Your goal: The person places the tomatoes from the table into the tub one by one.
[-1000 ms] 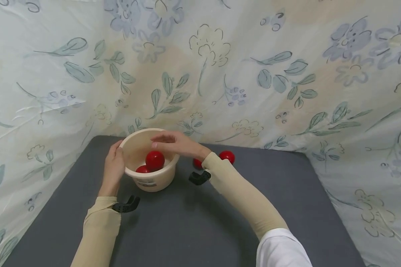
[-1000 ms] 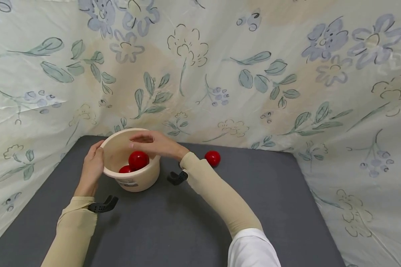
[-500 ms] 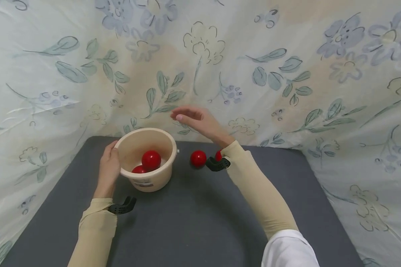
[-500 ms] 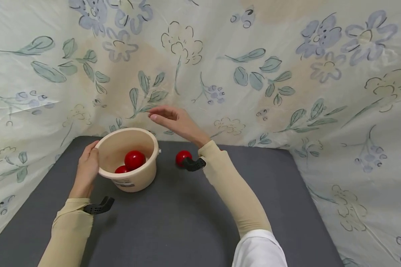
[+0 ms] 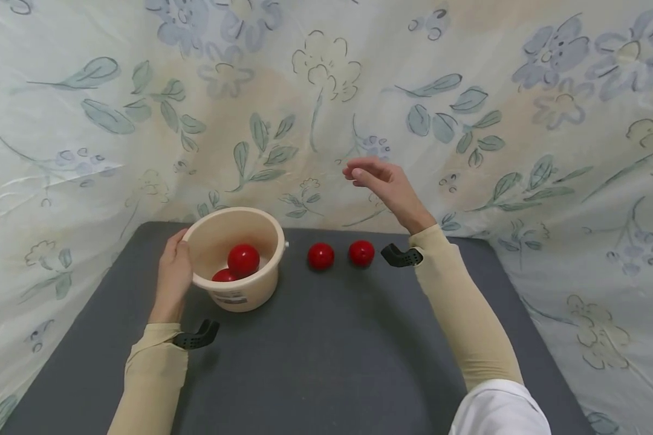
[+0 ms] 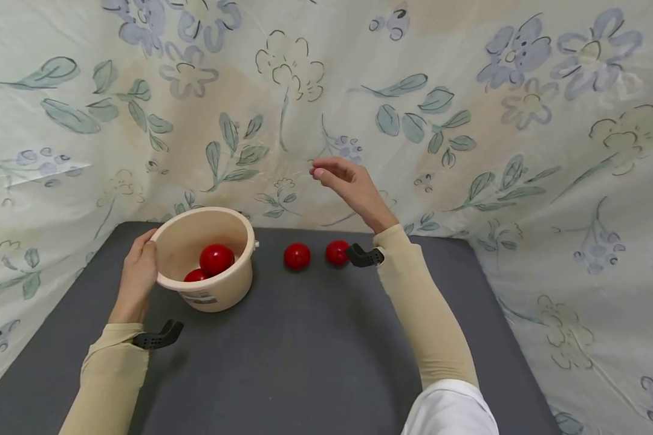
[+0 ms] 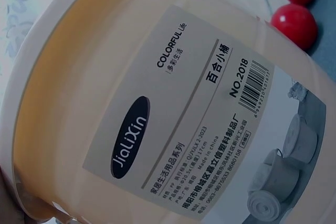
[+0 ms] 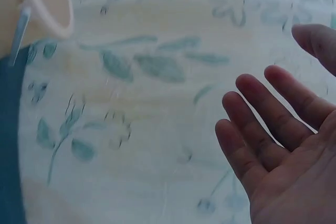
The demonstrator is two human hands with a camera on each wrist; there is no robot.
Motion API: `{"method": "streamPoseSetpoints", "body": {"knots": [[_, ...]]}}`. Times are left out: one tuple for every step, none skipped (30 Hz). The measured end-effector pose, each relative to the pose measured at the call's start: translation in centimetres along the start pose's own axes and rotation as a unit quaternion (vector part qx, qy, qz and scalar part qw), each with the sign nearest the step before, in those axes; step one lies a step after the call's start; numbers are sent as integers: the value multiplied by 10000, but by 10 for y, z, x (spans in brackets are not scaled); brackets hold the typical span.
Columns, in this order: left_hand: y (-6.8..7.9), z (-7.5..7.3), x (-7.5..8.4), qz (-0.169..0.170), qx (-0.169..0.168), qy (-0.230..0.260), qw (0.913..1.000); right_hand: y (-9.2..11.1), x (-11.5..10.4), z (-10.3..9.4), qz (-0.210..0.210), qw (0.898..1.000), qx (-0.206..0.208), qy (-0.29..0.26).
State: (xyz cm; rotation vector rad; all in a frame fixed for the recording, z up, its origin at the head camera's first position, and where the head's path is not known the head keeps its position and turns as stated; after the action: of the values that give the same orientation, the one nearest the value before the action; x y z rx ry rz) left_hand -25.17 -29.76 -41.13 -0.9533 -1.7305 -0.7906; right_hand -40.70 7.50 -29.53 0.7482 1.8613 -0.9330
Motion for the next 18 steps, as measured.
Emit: {"method": "streamPoseSetpoints", "body": {"knots": [[0, 0, 0, 4, 1, -6, 10000, 1, 5, -4, 79, 9999, 76, 22], [0, 0, 0, 6, 8, -13, 10000, 3, 11, -7, 165, 9997, 164, 14], [0, 1, 0, 1, 7, -23, 10000, 5, 17, -9, 263, 9993, 250, -1], [-1, 0, 0, 1, 20, -33, 10000, 6, 23, -10, 347, 9989, 325, -17], [-1, 0, -1, 3, 25, -39, 10000, 7, 31, -10, 438, 9982, 406, -44], [-1, -1, -1, 12, 24, -48, 10000, 8, 38, -11, 493, 9975, 493, -118], [-2, -1, -1, 15, 17, -61, 10000, 10, 46, -11, 546, 9966, 589, -183], [-2, -1, -2, 17, 9, -72, 10000, 12, 53, -10, 576, 9958, 667, -263], [-2, 0, -2, 14, -1, -79, 10000, 13, 60, -10, 602, 9950, 731, -304], [-2, -1, -2, 15, -2, -88, 10000, 15, 67, -9, 625, 9944, 790, -333], [-2, -1, -3, 11, -3, -92, 10000, 16, 75, -8, 635, 9938, 833, -361], [-2, -1, -2, 5, -5, -104, 9999, 18, 80, -6, 648, 9934, 869, -382], [-2, -1, -2, -3, -4, -107, 9999, 19, 87, -5, 682, 9930, 893, -376], [-2, -1, -2, 0, 7, -106, 9999, 21, 93, -4, 726, 9924, 918, -385], [-2, -2, -1, 14, 17, -94, 10000, 23, 99, -3, 756, 9916, 963, -410], [-2, -2, 0, 34, 30, -87, 10000, 25, 105, -3, 799, 9907, 1009, -449], [-2, -2, 0, 49, 31, -85, 9999, 26, 110, -2, 850, 9895, 1053, -506], [-2, -2, 1, 59, 29, -93, 9999, 28, 116, -1, 909, 9881, 1111, -549]]}}
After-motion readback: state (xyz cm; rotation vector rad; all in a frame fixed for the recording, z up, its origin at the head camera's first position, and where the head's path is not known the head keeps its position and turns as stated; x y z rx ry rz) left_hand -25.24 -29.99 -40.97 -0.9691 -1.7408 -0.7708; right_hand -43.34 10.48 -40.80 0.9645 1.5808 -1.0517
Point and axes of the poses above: each hand's wrist, its own y-axis away from the middle knuckle, its own z-axis out of the palm, x = y × z, the point moved 2 cm from there along -y, towards the middle knuckle, and after that the axes turned 2 degrees about -x, right-handed, at the moved point
